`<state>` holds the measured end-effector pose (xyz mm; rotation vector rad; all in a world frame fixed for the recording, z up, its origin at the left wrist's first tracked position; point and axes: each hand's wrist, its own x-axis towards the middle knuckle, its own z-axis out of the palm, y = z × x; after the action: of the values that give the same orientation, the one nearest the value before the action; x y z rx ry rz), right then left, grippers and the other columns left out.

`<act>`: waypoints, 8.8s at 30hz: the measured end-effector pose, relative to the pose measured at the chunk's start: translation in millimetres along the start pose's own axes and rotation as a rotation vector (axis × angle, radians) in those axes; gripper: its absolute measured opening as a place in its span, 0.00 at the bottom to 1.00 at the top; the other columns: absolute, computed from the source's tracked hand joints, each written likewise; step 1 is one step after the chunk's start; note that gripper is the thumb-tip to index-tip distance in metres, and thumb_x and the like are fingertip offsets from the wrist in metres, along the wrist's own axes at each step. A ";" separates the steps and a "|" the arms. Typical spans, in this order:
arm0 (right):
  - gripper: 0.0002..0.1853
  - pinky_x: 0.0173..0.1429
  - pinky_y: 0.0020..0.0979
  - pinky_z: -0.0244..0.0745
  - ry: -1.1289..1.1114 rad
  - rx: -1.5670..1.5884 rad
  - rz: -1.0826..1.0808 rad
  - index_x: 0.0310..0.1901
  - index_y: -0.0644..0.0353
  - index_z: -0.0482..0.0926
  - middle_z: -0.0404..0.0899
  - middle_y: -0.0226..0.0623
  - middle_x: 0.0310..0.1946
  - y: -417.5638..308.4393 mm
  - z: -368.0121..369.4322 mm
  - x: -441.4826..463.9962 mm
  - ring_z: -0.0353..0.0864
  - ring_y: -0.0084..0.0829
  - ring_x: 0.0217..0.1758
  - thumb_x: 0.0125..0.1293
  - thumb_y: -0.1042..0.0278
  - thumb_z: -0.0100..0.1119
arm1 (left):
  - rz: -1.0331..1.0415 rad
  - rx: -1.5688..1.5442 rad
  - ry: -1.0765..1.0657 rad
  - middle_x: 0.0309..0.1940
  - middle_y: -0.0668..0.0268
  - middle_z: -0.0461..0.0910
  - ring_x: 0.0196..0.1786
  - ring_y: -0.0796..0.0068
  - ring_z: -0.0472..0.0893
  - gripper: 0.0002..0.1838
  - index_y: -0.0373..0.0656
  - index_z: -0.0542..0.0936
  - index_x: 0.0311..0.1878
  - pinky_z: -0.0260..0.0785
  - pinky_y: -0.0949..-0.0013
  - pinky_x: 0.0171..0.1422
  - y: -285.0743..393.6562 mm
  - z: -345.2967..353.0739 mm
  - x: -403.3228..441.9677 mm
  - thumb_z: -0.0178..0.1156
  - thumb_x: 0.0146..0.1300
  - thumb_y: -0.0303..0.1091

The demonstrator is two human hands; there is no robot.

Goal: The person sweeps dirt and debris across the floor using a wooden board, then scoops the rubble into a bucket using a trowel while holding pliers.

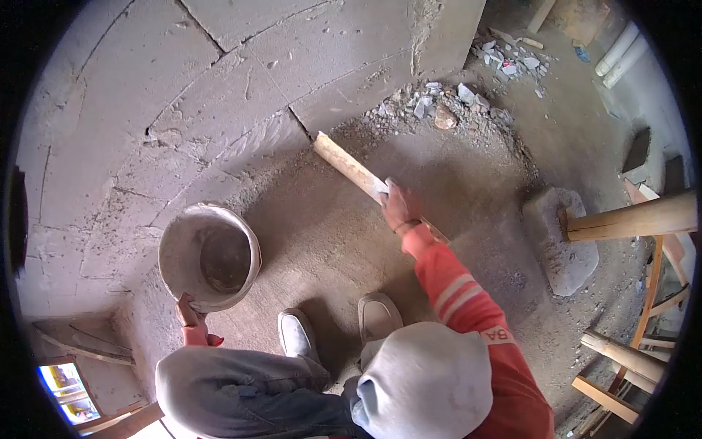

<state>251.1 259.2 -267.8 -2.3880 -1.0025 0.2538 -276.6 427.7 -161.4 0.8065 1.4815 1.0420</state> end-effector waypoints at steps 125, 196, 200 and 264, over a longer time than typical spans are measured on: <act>0.27 0.51 0.42 0.76 0.292 -0.276 0.249 0.54 0.57 0.77 0.80 0.50 0.46 112.4 -98.7 43.0 0.81 0.46 0.48 0.56 0.49 0.64 | -0.014 -0.157 0.262 0.34 0.67 0.74 0.38 0.70 0.75 0.14 0.38 0.77 0.38 0.67 0.68 0.44 -22.7 43.2 -20.9 0.56 0.47 0.34; 0.29 0.51 0.47 0.74 0.275 -0.696 1.215 0.66 0.58 0.60 0.61 0.57 0.64 183.7 -118.5 -548.7 0.74 0.56 0.54 0.60 0.68 0.44 | 0.159 0.224 0.022 0.54 0.56 0.72 0.55 0.54 0.72 0.26 0.46 0.74 0.50 0.72 0.53 0.53 -43.6 44.3 27.3 0.60 0.46 0.45; 0.28 0.43 0.52 0.76 0.362 -0.625 1.322 0.59 0.56 0.62 0.65 0.58 0.56 170.9 -83.7 -469.9 0.79 0.58 0.41 0.53 0.69 0.51 | 0.171 0.237 -0.026 0.54 0.55 0.71 0.56 0.54 0.72 0.26 0.46 0.73 0.51 0.72 0.53 0.54 -48.8 62.4 30.9 0.60 0.48 0.46; 0.23 0.47 0.43 0.78 0.246 -0.299 0.461 0.44 0.44 0.84 0.83 0.41 0.37 174.2 -123.2 118.5 0.82 0.46 0.42 0.51 0.39 0.64 | 0.233 0.043 0.136 0.47 0.62 0.74 0.54 0.63 0.71 0.21 0.41 0.77 0.47 0.61 0.60 0.60 -57.3 -11.0 24.4 0.56 0.52 0.43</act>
<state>485.4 192.1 -254.8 -2.8177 -0.3891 -0.0324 -288.4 426.0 -223.6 0.9722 1.5551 1.2629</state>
